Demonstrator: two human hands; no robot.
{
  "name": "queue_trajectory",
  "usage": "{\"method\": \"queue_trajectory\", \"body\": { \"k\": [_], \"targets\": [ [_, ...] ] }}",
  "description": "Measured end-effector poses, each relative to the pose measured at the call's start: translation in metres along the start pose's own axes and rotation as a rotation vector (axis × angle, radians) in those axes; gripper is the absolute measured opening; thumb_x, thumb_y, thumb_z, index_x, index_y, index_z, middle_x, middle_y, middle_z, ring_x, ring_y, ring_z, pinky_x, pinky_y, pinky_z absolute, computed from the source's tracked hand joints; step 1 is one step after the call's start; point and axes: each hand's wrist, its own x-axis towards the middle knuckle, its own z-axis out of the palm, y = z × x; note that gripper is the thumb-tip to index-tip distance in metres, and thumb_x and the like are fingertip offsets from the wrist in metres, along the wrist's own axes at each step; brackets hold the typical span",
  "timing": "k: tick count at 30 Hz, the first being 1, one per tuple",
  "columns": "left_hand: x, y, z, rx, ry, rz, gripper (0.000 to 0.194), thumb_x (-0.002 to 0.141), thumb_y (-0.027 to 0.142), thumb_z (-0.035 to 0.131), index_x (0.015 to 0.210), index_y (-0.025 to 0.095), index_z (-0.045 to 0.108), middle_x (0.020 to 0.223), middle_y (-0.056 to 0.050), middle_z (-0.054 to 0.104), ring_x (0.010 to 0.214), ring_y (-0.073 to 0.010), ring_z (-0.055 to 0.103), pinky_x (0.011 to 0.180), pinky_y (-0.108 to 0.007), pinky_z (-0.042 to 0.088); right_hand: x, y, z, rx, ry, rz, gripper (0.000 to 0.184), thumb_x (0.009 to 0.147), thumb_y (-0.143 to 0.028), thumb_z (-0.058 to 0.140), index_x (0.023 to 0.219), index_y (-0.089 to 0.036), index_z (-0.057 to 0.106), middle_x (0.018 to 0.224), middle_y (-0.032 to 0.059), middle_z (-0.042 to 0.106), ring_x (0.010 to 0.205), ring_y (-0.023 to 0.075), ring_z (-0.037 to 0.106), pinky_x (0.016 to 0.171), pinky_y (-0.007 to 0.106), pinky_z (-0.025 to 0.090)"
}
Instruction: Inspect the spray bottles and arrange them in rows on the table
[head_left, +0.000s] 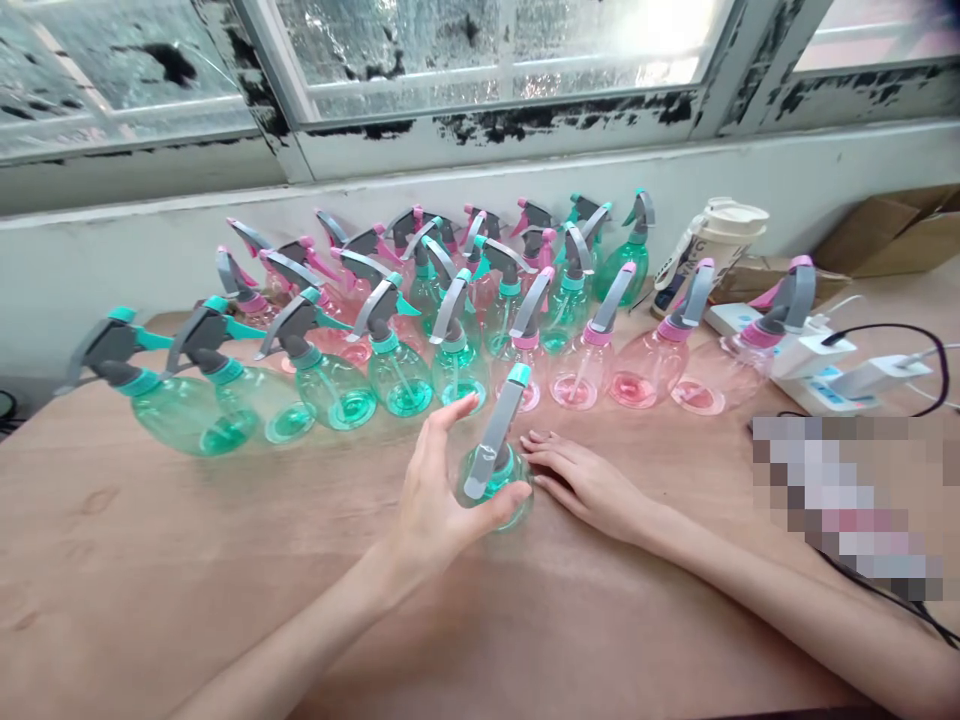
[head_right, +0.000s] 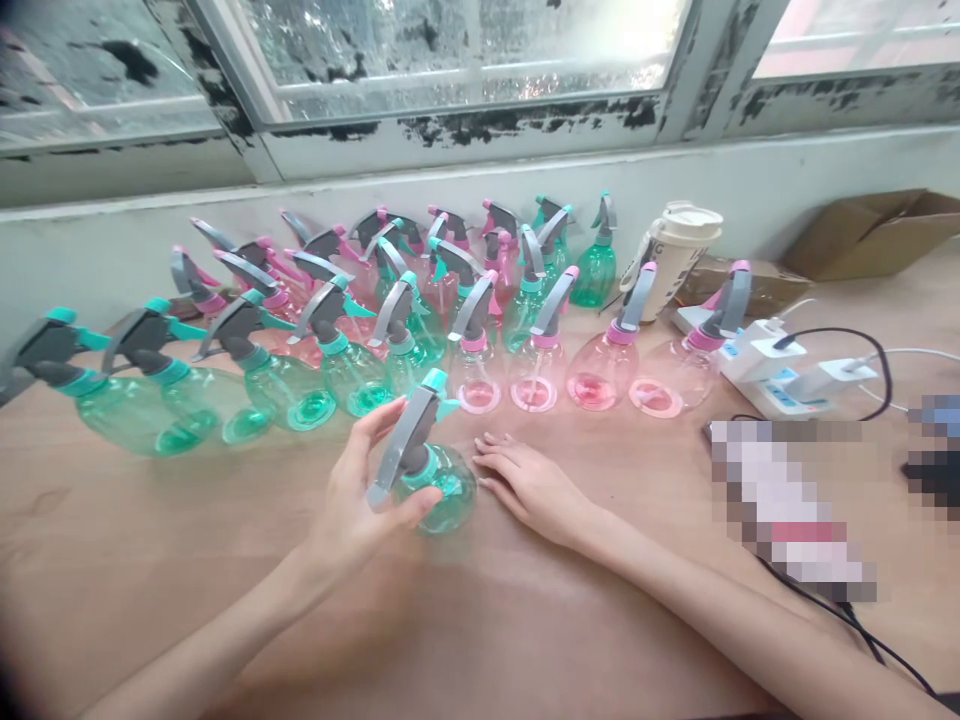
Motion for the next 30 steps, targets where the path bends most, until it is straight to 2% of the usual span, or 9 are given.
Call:
{"method": "queue_trajectory", "body": {
  "k": [3, 6, 8, 10, 13, 16, 21, 26, 30],
  "targets": [
    [0.016, 0.006, -0.005, 0.009, -0.048, 0.133, 0.081, 0.072, 0.044, 0.079, 0.141, 0.032, 0.038, 0.146, -0.011, 0.048, 0.136, -0.0343, 0.045, 0.114, -0.054, 0.036, 0.004, 0.001, 0.001, 0.003, -0.010, -0.002, 0.030, 0.099, -0.025, 0.047, 0.126, -0.024, 0.060, 0.137, 0.0091, 0.063, 0.133, 0.0251, 0.052, 0.112, 0.051, 0.042],
    [0.029, 0.013, -0.003, -0.015, -0.154, 0.188, 0.085, 0.070, 0.037, 0.081, 0.143, 0.028, 0.037, 0.143, -0.011, 0.051, 0.131, -0.0332, 0.051, 0.111, -0.049, 0.041, 0.006, 0.002, 0.002, 0.000, -0.014, -0.014, 0.031, 0.099, -0.026, 0.047, 0.127, -0.023, 0.060, 0.137, 0.0098, 0.062, 0.133, 0.0256, 0.052, 0.112, 0.051, 0.042],
    [0.035, 0.017, 0.001, -0.034, -0.211, 0.196, 0.077, 0.071, 0.032, 0.079, 0.138, 0.025, 0.042, 0.132, -0.010, 0.059, 0.121, -0.0305, 0.059, 0.105, -0.045, 0.047, 0.006, 0.002, 0.003, -0.007, -0.010, -0.023, 0.032, 0.099, -0.026, 0.046, 0.127, -0.022, 0.060, 0.138, 0.0107, 0.062, 0.134, 0.0258, 0.051, 0.113, 0.051, 0.042],
    [0.037, 0.019, 0.006, -0.049, -0.235, 0.206, 0.058, 0.076, 0.026, 0.071, 0.129, 0.023, 0.049, 0.118, -0.009, 0.065, 0.109, -0.0265, 0.065, 0.097, -0.041, 0.052, 0.006, 0.001, 0.004, -0.018, -0.004, -0.027, 0.033, 0.100, -0.026, 0.045, 0.129, -0.021, 0.060, 0.137, 0.0110, 0.062, 0.134, 0.0258, 0.051, 0.113, 0.051, 0.042],
    [0.036, 0.018, 0.011, -0.029, -0.165, 0.232, 0.037, 0.079, 0.018, 0.057, 0.116, 0.022, 0.054, 0.106, -0.008, 0.066, 0.100, -0.0238, 0.066, 0.089, -0.038, 0.054, 0.005, 0.001, 0.004, -0.043, -0.003, -0.031, 0.033, 0.100, -0.025, 0.044, 0.129, -0.023, 0.060, 0.137, 0.0097, 0.062, 0.133, 0.0253, 0.052, 0.113, 0.051, 0.042],
    [0.036, 0.014, 0.009, 0.016, -0.076, 0.289, 0.036, 0.078, 0.016, 0.054, 0.113, 0.022, 0.055, 0.103, -0.008, 0.064, 0.096, -0.0238, 0.066, 0.091, -0.040, 0.053, 0.005, 0.002, 0.003, -0.085, 0.012, -0.011, 0.034, 0.100, -0.028, 0.046, 0.130, -0.022, 0.061, 0.140, 0.0105, 0.060, 0.134, 0.0269, 0.050, 0.113, 0.051, 0.042],
    [0.036, 0.009, 0.002, 0.022, -0.109, 0.260, 0.040, 0.076, 0.015, 0.052, 0.115, 0.024, 0.056, 0.091, -0.003, 0.063, 0.061, -0.0141, 0.060, 0.081, -0.036, 0.056, 0.003, 0.007, -0.001, -0.107, 0.012, 0.025, 0.037, 0.097, -0.031, 0.052, 0.132, -0.021, 0.060, 0.143, 0.0119, 0.057, 0.135, 0.0288, 0.049, 0.112, 0.053, 0.042],
    [0.036, 0.009, -0.001, 0.055, -0.087, 0.332, 0.039, 0.076, 0.014, 0.051, 0.114, 0.020, 0.054, 0.096, -0.005, 0.065, 0.066, -0.0143, 0.061, 0.073, -0.032, 0.055, 0.002, 0.010, -0.001, -0.128, 0.005, 0.009, 0.036, 0.099, -0.030, 0.050, 0.132, -0.019, 0.059, 0.142, 0.0123, 0.057, 0.136, 0.0274, 0.049, 0.113, 0.052, 0.041],
    [0.037, 0.006, 0.000, 0.108, -0.047, 0.453, 0.022, 0.078, 0.012, 0.050, 0.098, 0.018, 0.057, 0.088, -0.004, 0.064, 0.070, -0.0146, 0.063, 0.066, -0.028, 0.053, 0.002, 0.009, -0.002, -0.148, -0.018, 0.008, 0.036, 0.099, -0.029, 0.048, 0.132, -0.018, 0.058, 0.142, 0.0126, 0.057, 0.136, 0.0274, 0.048, 0.112, 0.053, 0.042]
  ]
}}
